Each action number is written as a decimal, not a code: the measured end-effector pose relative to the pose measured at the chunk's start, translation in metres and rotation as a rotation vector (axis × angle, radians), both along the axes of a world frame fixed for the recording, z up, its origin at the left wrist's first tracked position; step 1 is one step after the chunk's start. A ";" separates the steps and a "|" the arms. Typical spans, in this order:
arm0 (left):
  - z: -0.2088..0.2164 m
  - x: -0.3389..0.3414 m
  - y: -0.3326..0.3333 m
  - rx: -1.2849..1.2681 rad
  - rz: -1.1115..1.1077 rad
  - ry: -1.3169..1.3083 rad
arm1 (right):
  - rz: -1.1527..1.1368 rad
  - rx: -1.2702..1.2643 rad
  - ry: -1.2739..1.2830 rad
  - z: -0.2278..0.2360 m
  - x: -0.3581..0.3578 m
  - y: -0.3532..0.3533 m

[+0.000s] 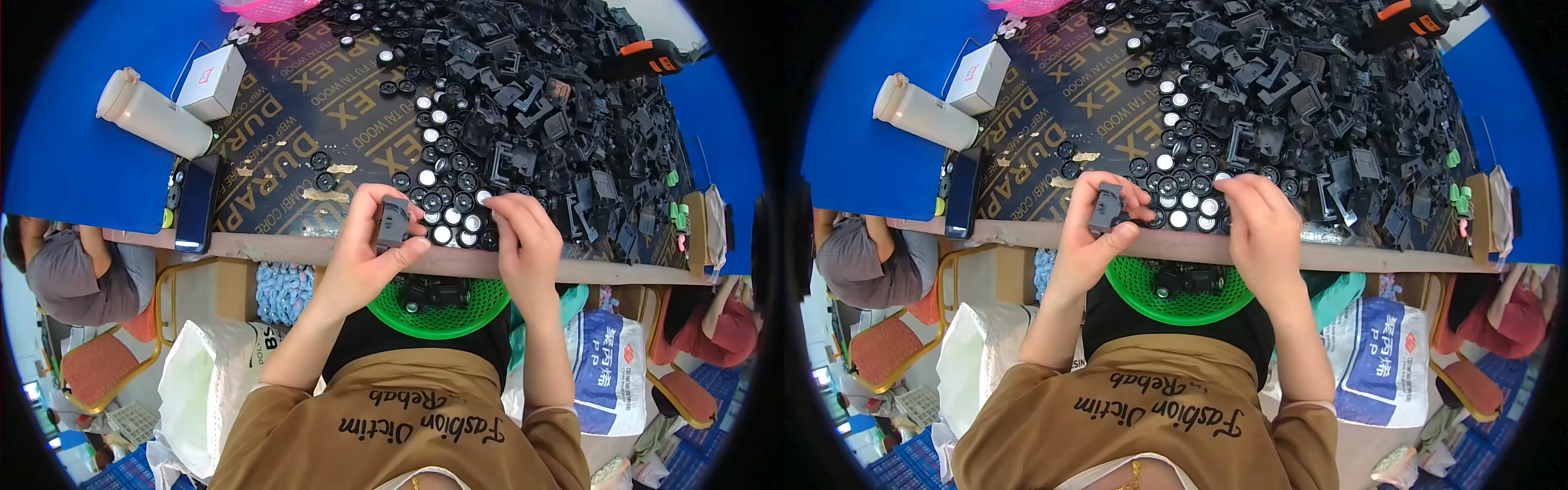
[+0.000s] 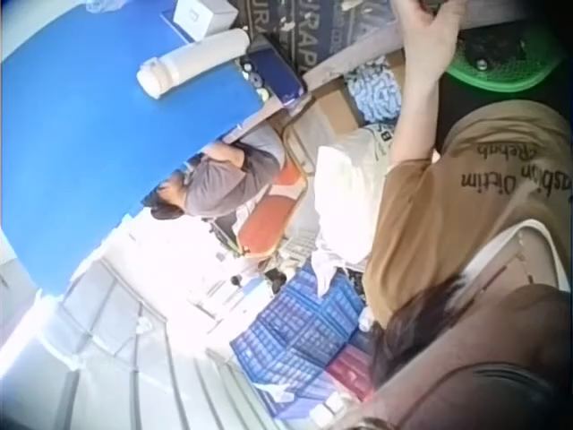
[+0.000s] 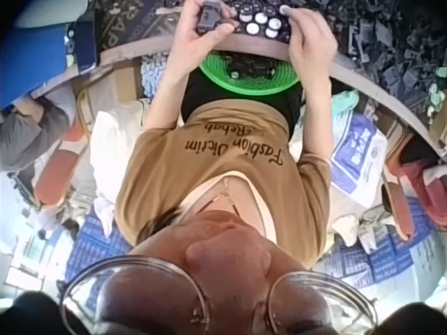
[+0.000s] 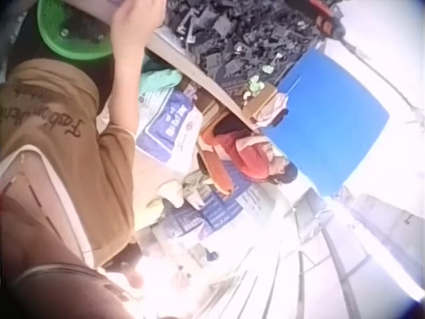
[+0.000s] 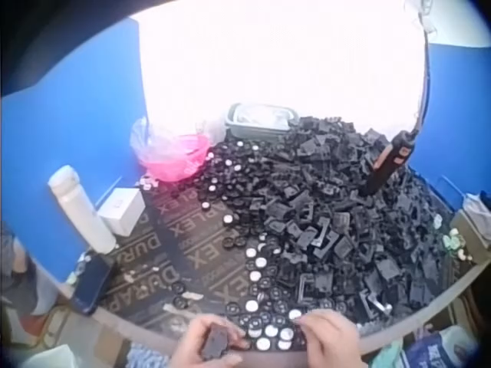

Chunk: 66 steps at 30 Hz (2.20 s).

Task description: Assembling small plastic components into housings at a factory workbench.

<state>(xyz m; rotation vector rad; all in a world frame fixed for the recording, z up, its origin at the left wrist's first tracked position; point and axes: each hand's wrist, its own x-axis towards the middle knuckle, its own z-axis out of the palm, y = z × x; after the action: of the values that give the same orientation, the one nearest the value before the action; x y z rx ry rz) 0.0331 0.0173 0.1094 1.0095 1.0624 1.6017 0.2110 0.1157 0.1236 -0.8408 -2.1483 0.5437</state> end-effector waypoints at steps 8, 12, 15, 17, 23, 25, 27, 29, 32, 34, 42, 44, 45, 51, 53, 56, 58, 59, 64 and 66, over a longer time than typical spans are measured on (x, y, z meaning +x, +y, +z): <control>0.008 0.012 0.010 -0.080 0.103 0.494 | -0.069 0.239 -0.539 0.010 -0.036 0.017; 0.003 0.017 0.015 -0.088 0.126 0.632 | -0.054 0.195 -0.573 0.011 -0.040 0.021; 0.002 0.019 0.018 -0.089 0.141 0.701 | -0.028 0.201 -0.487 0.006 -0.043 0.026; 0.002 0.020 0.021 -0.056 0.154 0.674 | -0.028 0.197 -0.489 0.004 -0.043 0.028; -0.002 0.021 0.022 -0.062 0.145 0.669 | 0.059 -0.466 0.109 0.017 -0.025 0.008; -0.003 0.021 0.022 -0.061 0.135 0.678 | 0.143 -0.698 0.240 0.012 -0.015 -0.006; -0.002 0.020 0.021 0.005 0.133 0.742 | 0.298 -0.637 0.275 0.007 -0.008 -0.014; 0.003 0.024 0.023 0.037 0.124 0.739 | 0.399 -0.674 0.299 0.009 -0.003 -0.019; 0.006 0.023 0.022 0.124 0.138 0.787 | 0.416 -0.831 0.482 0.012 -0.002 -0.026; 0.010 0.024 0.021 0.200 0.131 0.886 | 0.471 -0.825 0.423 0.011 0.006 -0.017; 0.024 0.025 0.012 0.253 -0.008 1.063 | 0.522 -1.003 0.370 0.008 0.017 -0.018; 0.027 0.026 0.008 0.256 -0.108 1.147 | 0.520 -1.071 0.260 0.008 0.019 -0.019; 0.026 0.027 0.008 0.276 -0.134 1.114 | 0.505 -1.138 0.281 0.010 0.019 -0.020; 0.024 0.024 0.003 0.062 -0.239 0.856 | 0.410 -0.719 0.167 0.015 0.020 -0.009; 0.020 0.026 0.003 0.014 -0.111 0.566 | 0.225 -0.025 -0.064 0.015 0.015 0.018; 0.014 0.014 0.006 -0.051 -0.287 -0.021 | 0.142 0.131 -0.352 0.012 0.003 0.026; 0.015 0.014 0.009 -0.054 -0.307 -0.273 | 0.116 0.149 -0.412 0.005 0.001 0.029; 0.016 0.018 0.011 -0.104 -0.292 -0.399 | 0.091 0.168 -0.470 0.002 0.001 0.030; 0.019 0.031 0.020 -0.235 -0.095 -0.744 | 0.096 -0.220 0.152 0.016 0.002 0.005; 0.018 0.036 0.027 -0.257 -0.020 -0.972 | 0.215 -0.175 0.306 0.013 0.006 -0.021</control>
<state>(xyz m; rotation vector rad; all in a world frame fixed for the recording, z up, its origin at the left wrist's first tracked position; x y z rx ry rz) 0.0695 0.0444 0.1277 0.0070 0.5375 1.5920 0.2168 0.0944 0.1370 -0.5756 -1.9369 0.9196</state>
